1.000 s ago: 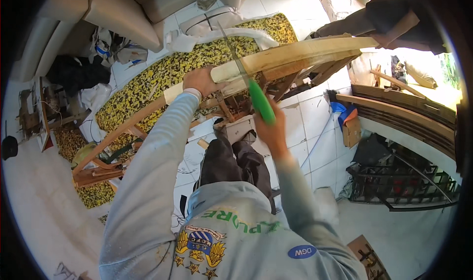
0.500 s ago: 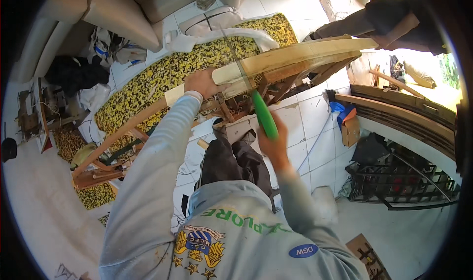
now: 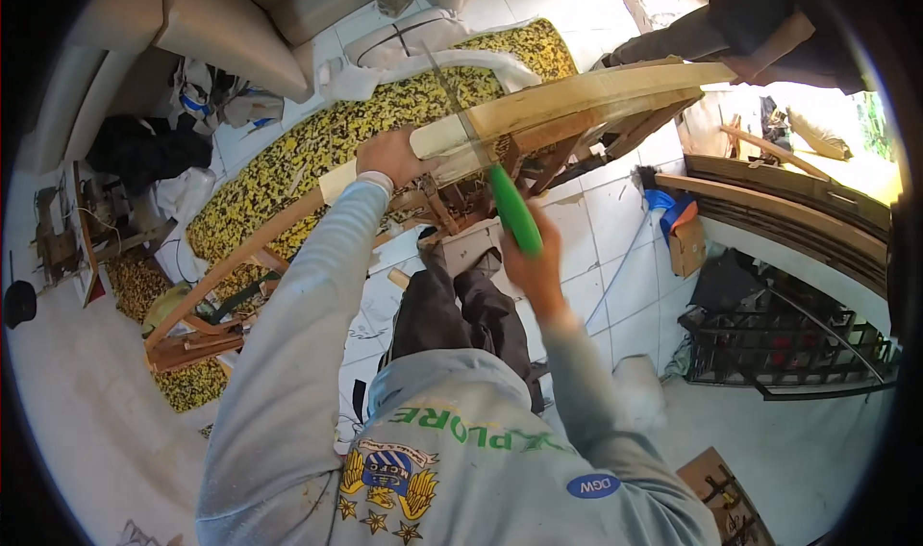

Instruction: The person uses a green-handled hand saw to cut a piece of light-colored wood clamped to a wooden workbench. The person holds the wood steady with their left hand while sawing with their right hand. The task is performed in a workshop setting with various tools and materials visible in the background.

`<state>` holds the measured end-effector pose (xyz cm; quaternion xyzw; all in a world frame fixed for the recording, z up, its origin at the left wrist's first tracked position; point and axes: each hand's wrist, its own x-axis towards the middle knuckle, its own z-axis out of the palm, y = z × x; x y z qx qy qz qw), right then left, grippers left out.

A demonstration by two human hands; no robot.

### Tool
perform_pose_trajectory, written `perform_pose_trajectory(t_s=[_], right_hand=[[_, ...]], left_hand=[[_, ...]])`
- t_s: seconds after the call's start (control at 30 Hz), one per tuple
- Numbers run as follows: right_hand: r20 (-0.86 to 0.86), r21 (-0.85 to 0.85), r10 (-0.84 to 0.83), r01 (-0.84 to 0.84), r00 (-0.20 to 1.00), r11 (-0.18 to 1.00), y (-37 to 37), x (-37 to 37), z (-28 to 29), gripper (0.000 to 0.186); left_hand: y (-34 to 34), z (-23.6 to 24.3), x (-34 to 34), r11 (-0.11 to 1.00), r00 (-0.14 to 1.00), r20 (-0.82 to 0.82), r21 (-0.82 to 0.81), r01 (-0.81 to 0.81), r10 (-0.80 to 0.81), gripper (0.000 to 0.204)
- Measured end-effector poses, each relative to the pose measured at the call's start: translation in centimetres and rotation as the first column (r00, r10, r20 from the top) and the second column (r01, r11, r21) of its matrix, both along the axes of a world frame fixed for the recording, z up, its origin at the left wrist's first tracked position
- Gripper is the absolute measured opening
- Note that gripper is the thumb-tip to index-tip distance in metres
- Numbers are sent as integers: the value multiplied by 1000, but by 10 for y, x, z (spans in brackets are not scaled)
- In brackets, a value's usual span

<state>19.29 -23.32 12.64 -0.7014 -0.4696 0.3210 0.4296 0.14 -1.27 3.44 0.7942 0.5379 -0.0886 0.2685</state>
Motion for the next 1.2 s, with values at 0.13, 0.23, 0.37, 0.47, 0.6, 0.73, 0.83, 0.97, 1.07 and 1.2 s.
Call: perform_pose_trajectory(t_s=[0.13,0.23,0.37,0.47,0.6,0.73,0.83,0.97,1.07,1.2], right_hand=[[13,-119,-15,17,1000,993,-107,-8,67,48],[170,103,22,-40,985,994,-52,4,-16,46],[-22,74,-46,47,999,996,81,5,-43,32],[-19,24,-60,61,998,998,35,-6,-4,39],[-69,-132,-46,37,997,991,-113,-4,65,57],[-18,8,-55,55,998,998,-71,-3,-8,55],[-33,118,-139,142,990,983,73,0,-49,21],[-32,55,-94,96,995,994,43,-3,-33,39],[-22,-127,-11,8,1000,992,-80,-3,30,58],[30,3,-25,25,999,1000,-99,-6,9,52]], left_hand=[[-7,1,0,1000,998,-63,-28,7,-9,86],[-12,4,6,1000,999,-47,-19,-10,10,88],[-3,14,24,997,999,-20,-65,45,-47,89],[-4,1,4,1000,998,-60,4,-5,5,87],[-10,-3,1,1000,997,-68,0,-25,25,86],[-10,-3,11,1000,999,-49,17,-19,20,90],[-8,-2,22,995,997,-47,81,60,-56,89],[3,-3,10,1000,997,-76,0,32,-31,90],[-5,-5,-2,1000,997,-74,27,-11,13,90],[-16,-8,0,999,999,-48,40,-1,3,89]])
